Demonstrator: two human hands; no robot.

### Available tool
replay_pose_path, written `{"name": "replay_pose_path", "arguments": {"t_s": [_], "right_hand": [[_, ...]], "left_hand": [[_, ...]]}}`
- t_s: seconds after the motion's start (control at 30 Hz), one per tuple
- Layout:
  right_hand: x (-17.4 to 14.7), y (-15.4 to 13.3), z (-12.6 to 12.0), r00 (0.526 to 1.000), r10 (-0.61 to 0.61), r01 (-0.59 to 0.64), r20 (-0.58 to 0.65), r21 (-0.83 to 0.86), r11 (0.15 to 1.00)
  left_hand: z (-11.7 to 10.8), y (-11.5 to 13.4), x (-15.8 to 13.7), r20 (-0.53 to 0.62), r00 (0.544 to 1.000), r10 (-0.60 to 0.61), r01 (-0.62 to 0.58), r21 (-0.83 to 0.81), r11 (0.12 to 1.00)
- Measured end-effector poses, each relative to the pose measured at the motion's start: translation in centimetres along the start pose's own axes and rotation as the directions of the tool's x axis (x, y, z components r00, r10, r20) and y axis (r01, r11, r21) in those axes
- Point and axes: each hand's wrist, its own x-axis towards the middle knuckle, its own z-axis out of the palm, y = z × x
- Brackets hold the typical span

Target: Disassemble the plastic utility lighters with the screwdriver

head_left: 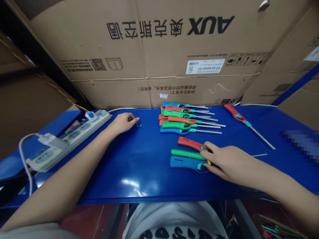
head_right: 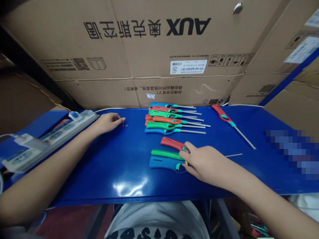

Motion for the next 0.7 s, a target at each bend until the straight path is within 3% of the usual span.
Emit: {"name": "replay_pose_path", "arguments": {"t_s": [0.13,0.3,0.57,0.7], "right_hand": [[0.0,-0.1,0.2,1.0,0.015,-0.015,0.012,0.011,1.0],[-0.2,-0.3,0.4,0.999,0.053,-0.053,0.003,-0.005,0.999],[-0.6,-0.1,1.1,0.995,0.062,-0.059,-0.075,0.032,0.998],[-1.0,1.2,-0.7,0.968,0.16,-0.13,-0.191,0.161,0.978]], "left_hand": [[1.7,0.5,0.2,-0.092,0.996,-0.019,-0.005,-0.252,0.968],[3.4,2.3,-0.3,-0.042,0.999,0.024,-0.043,-0.524,0.851],[3.2,3.4,-1.0,-0.019,1.0,0.015,-0.024,-0.631,0.776],[3.4,3.4,-0.9,-0.022,1.0,0.007,-0.02,-0.63,0.776]]}}
